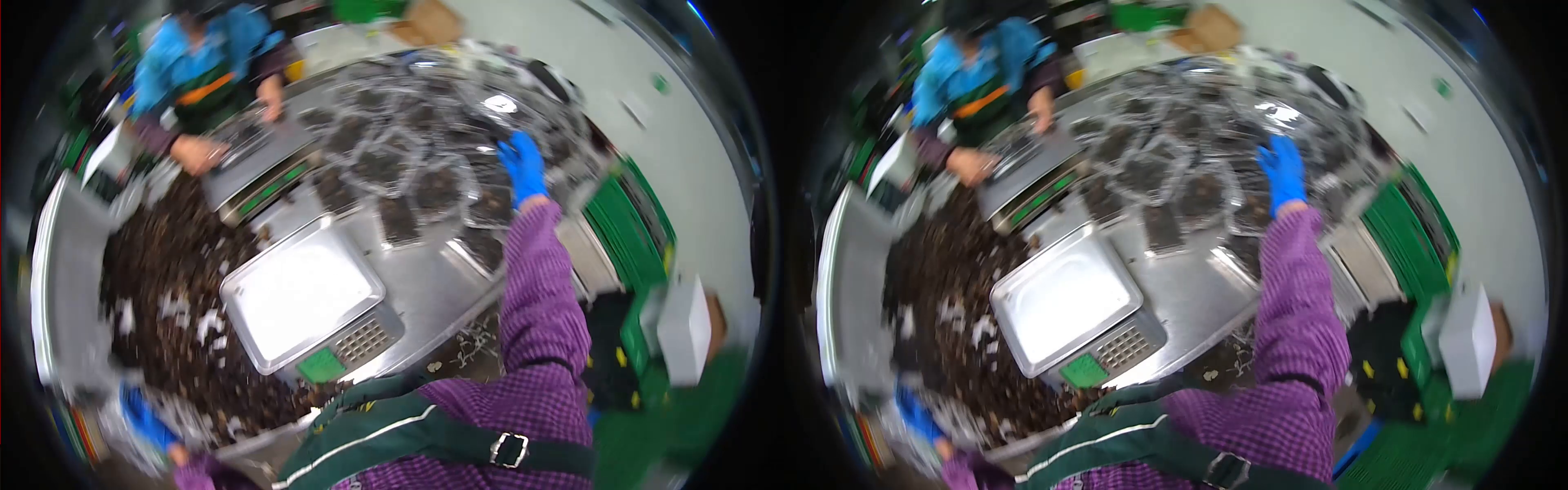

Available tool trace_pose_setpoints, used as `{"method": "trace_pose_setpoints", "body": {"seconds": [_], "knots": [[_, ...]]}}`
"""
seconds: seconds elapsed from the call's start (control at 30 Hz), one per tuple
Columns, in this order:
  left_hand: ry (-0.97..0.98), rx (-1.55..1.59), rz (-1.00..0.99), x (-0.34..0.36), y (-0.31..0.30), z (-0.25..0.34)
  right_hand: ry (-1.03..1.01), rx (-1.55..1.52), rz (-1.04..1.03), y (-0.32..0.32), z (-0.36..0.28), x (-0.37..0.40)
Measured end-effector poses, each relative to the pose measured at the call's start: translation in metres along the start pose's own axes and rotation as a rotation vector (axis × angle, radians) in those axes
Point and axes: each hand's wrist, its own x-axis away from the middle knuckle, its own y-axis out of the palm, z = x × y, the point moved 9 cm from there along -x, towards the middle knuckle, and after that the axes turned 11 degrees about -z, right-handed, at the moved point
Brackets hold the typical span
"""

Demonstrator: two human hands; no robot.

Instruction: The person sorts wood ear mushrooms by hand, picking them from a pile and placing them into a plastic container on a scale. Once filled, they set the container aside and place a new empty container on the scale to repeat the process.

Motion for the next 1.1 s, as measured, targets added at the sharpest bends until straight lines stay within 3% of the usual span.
{"method": "trace_pose_setpoints", "body": {"seconds": [0.07,0.13,0.17,0.2,0.23,0.27,0.33,0.43,0.53,0.6,0.67,0.73,0.8,0.87,0.93,0.97,1.0,1.1], "knots": [[0.091,0.261,-0.043,-0.004,0.113,0.069,0.118,0.095,-0.183,0.064,0.025,0.028],[0.36,-0.19,-0.248,0.011,0.201,0.191,0.29,0.092,-0.369,0.125,0.073,0.074],[0.302,0.011,-0.328,0.021,0.246,0.156,0.342,0.099,-0.472,0.154,0.096,0.099],[0.291,-0.096,-0.46,0.031,0.284,0.167,0.366,0.159,-0.566,0.182,0.116,0.125],[0.455,-0.126,-0.44,0.046,0.318,0.169,0.389,0.222,-0.655,0.199,0.142,0.144],[0.401,-0.216,-0.64,0.057,0.36,0.158,0.401,0.233,-0.735,0.214,0.159,0.165],[0.447,-0.185,-0.749,0.072,0.388,0.166,0.382,0.56,-0.759,0.237,0.186,0.196],[0.4,0.062,-0.601,0.068,0.349,0.165,-0.012,1.007,-0.878,0.256,0.179,0.221],[0.168,-0.088,-0.384,0.046,0.293,0.073,0.019,0.897,-0.882,0.25,0.192,0.22],[-0.1,-0.332,-0.253,0.027,0.238,-0.008,0.036,0.899,-0.869,0.252,0.194,0.223],[-0.5,-0.582,-0.146,0.025,0.181,-0.098,0.26,0.947,-0.802,0.257,0.192,0.227],[-0.872,-0.461,-0.172,0.029,0.138,-0.169,0.23,0.937,-0.831,0.265,0.195,0.234],[-0.863,-0.434,-0.219,0.018,0.125,-0.212,0.115,0.948,-0.838,0.267,0.201,0.239],[-0.71,-0.398,-0.378,0.0,0.15,-0.23,0.143,1.002,-0.815,0.265,0.206,0.242],[-0.626,-0.566,-0.626,-0.008,0.178,-0.186,0.175,1.056,-0.782,0.261,0.212,0.243],[-0.5,-0.578,-0.659,-0.006,0.195,-0.183,0.178,1.069,-0.778,0.262,0.215,0.244],[-0.496,-0.608,-0.716,-0.006,0.201,-0.163,0.157,1.082,-0.776,0.262,0.214,0.246],[-0.358,-0.349,-0.689,0.012,0.227,-0.17,0.138,1.091,-0.749,0.261,0.213,0.251]]}}
